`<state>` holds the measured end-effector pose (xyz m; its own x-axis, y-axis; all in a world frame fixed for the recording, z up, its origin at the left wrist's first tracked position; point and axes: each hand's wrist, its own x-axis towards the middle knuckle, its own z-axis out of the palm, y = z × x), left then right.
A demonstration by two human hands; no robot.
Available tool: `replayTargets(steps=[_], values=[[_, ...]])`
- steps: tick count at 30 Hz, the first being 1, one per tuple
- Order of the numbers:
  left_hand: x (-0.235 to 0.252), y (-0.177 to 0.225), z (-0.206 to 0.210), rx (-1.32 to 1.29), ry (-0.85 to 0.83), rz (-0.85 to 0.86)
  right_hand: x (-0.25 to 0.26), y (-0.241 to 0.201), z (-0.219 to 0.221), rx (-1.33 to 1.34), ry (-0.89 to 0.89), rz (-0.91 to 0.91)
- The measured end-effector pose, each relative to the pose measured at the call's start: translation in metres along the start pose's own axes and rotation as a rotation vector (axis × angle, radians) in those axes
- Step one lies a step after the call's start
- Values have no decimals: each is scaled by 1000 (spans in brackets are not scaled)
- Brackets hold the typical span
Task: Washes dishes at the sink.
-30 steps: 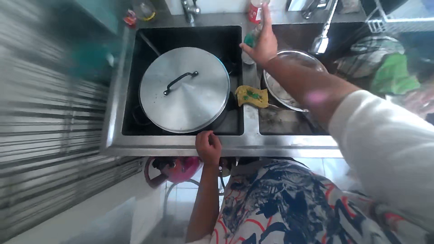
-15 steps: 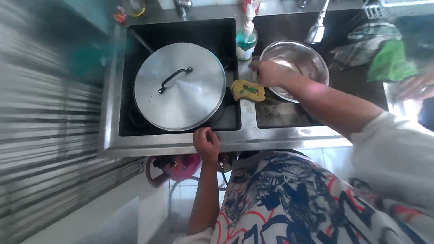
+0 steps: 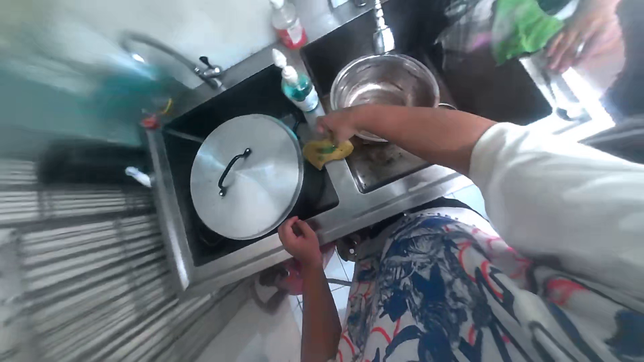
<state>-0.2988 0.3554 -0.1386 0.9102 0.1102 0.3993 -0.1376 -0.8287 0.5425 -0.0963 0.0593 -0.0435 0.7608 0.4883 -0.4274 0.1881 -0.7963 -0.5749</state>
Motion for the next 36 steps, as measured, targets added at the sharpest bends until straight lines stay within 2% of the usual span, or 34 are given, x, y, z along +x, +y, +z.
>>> replayTargets(steps=[3,5,8,12,14,17,19,22,25,28,32,36], values=[[5,14,-1,-52,-19,9,-26,5,-17,311,116,-66],[13,40,2,-126,-79,27,-54,24,-29,555,166,-52],[34,98,15,-322,-297,-48,-109,74,-27,1061,220,-12],[85,166,53,-441,-674,-258,-192,144,0,1487,304,8],[113,186,85,-436,-780,-400,-228,166,12,1603,380,87],[147,214,126,-504,-841,-748,-266,195,25,1671,514,111],[159,225,143,-457,-814,-918,-284,208,30,1692,571,120],[161,223,161,-392,-722,-948,-305,231,36,1716,578,107],[150,229,169,-474,-541,-866,-318,249,39,1722,523,83],[139,250,166,-446,-417,-756,-324,262,36,1744,457,43],[124,268,153,-390,-301,-718,-319,284,28,1742,331,11],[108,281,130,-316,-176,-665,-306,289,18,1676,294,15]])
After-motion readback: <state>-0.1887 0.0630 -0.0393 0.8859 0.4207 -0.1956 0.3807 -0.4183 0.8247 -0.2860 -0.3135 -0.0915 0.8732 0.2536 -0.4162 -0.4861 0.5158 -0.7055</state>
